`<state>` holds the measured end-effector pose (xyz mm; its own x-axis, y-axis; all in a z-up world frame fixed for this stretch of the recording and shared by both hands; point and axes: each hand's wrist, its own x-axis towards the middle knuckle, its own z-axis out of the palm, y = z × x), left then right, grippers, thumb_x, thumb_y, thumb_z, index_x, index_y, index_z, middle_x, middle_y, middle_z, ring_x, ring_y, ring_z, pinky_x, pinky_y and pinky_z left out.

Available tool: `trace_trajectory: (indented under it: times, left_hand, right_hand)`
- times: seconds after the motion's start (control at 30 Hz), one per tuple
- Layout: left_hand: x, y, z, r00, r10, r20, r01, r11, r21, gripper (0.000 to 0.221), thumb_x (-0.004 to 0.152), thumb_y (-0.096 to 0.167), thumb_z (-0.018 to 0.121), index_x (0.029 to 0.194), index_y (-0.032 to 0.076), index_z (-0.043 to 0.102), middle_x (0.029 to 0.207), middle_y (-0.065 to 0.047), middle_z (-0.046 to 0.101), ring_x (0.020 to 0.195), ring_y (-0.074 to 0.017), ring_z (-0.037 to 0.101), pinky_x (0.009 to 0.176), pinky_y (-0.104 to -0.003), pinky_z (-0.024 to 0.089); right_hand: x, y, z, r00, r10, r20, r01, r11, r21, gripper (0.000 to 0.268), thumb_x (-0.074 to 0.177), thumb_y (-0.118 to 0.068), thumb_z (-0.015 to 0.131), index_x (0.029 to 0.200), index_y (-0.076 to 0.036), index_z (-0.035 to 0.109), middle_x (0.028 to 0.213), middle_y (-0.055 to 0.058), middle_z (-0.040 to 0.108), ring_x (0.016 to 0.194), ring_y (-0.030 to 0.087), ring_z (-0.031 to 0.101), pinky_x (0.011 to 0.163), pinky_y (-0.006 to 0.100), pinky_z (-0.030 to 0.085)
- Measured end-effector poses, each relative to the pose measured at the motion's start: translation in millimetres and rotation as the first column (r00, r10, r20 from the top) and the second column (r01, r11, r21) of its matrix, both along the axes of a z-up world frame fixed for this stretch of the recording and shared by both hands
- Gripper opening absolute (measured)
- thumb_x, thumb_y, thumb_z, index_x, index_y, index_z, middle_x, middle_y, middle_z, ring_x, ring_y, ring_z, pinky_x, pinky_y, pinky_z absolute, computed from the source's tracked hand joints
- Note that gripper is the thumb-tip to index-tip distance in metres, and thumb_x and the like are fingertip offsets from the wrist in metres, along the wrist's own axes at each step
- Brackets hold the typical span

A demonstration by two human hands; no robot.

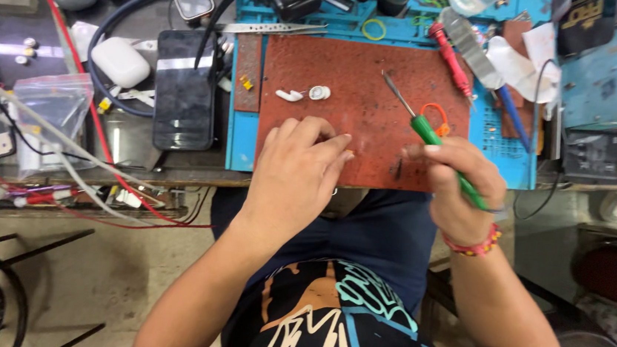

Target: The person uses a soldering iron to work on small electronics components on a workbench, handling wires and parts by hand.

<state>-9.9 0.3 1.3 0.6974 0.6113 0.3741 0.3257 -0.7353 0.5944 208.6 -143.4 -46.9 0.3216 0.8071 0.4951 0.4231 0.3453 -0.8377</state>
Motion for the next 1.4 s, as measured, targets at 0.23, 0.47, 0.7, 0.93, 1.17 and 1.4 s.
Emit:
trace_trajectory:
  times: [0.23,0.47,0.7,0.93,1.17,1.4]
  left_hand:
    - [-5.4,1.3,-4.1,0.999,-0.034,0.018,0.034,0.999,-0.011,0.022,0.093,0.015,0.073,0.113,0.009,0.076,0.103,-0.002,0.061,0.096,-0.0248,0.056,0.084,-0.041,0.042]
    - [2.0,1.2,-7.8,0.999,-0.023,-0.026,0.024,0.999,0.035,0.012,0.095,0.016,0.074,0.105,0.012,0.077,0.1,-0.001,0.06,0.094,-0.0243,0.056,0.081,-0.041,0.04]
    - [-2.4,-10.9,-0.9,0.966,0.085,0.244,0.063,0.839,-0.541,0.015,0.1,0.015,0.069,0.111,0.008,0.076,0.103,0.002,0.062,0.087,-0.0139,0.058,0.078,-0.031,0.043]
    - [0.0,-24.8,-7.0,0.822,0.38,0.425,0.509,-0.155,-0.847,0.027,0.102,0.017,0.065,0.118,-0.003,0.071,0.09,0.001,0.065,0.076,-0.0069,0.055,0.069,-0.024,0.045]
    - [5.6,-40.4,-10.5,0.82,0.337,0.462,0.538,-0.182,-0.823,0.029,0.105,0.019,0.064,0.122,-0.004,0.07,0.085,0.002,0.061,0.076,-0.0061,0.054,0.068,-0.025,0.045]
    - [9.9,-45.1,-11.1,0.874,0.329,0.358,0.36,0.056,-0.931,0.023,0.1,0.014,0.066,0.113,-0.003,0.075,0.082,0.001,0.067,0.067,-0.0048,0.053,0.061,-0.022,0.043]
  right_hand:
    - [5.3,-8.5,-6.8,0.925,0.182,-0.335,-0.13,0.977,0.171,0.05,0.115,-0.045,0.054,0.124,0.004,0.063,0.119,0.008,0.053,0.105,0.025,0.066,0.1,0.046,0.062]
    - [2.1,-13.1,-5.6,0.875,0.134,-0.466,-0.072,0.986,0.149,0.031,0.119,-0.025,0.056,0.115,0.006,0.061,0.119,0.011,0.052,0.106,0.026,0.067,0.104,0.049,0.063]
    - [-15.3,-12.9,12.9,0.96,-0.048,-0.276,0.064,0.997,0.047,0.018,0.107,0.002,0.073,0.113,0.003,0.056,0.116,0.008,0.048,0.109,0.026,0.068,0.103,0.044,0.062]
    - [-36.0,4.4,41.4,0.991,-0.105,0.087,0.09,0.982,0.167,0.018,0.099,0.0,0.06,0.115,-0.006,0.056,0.099,0.014,0.068,0.096,0.03,0.076,0.084,0.042,0.065]
    - [-33.1,26.2,74.8,0.866,0.02,0.5,-0.085,0.991,0.107,0.036,0.084,0.004,0.08,0.112,-0.005,0.059,0.101,0.016,0.071,0.098,0.033,0.075,0.085,0.042,0.063]
    - [-31.9,26.5,81.8,0.845,0.039,0.533,-0.082,0.995,0.057,0.033,0.083,0.003,0.081,0.107,-0.006,0.061,0.101,0.012,0.074,0.094,0.031,0.076,0.081,0.04,0.062]
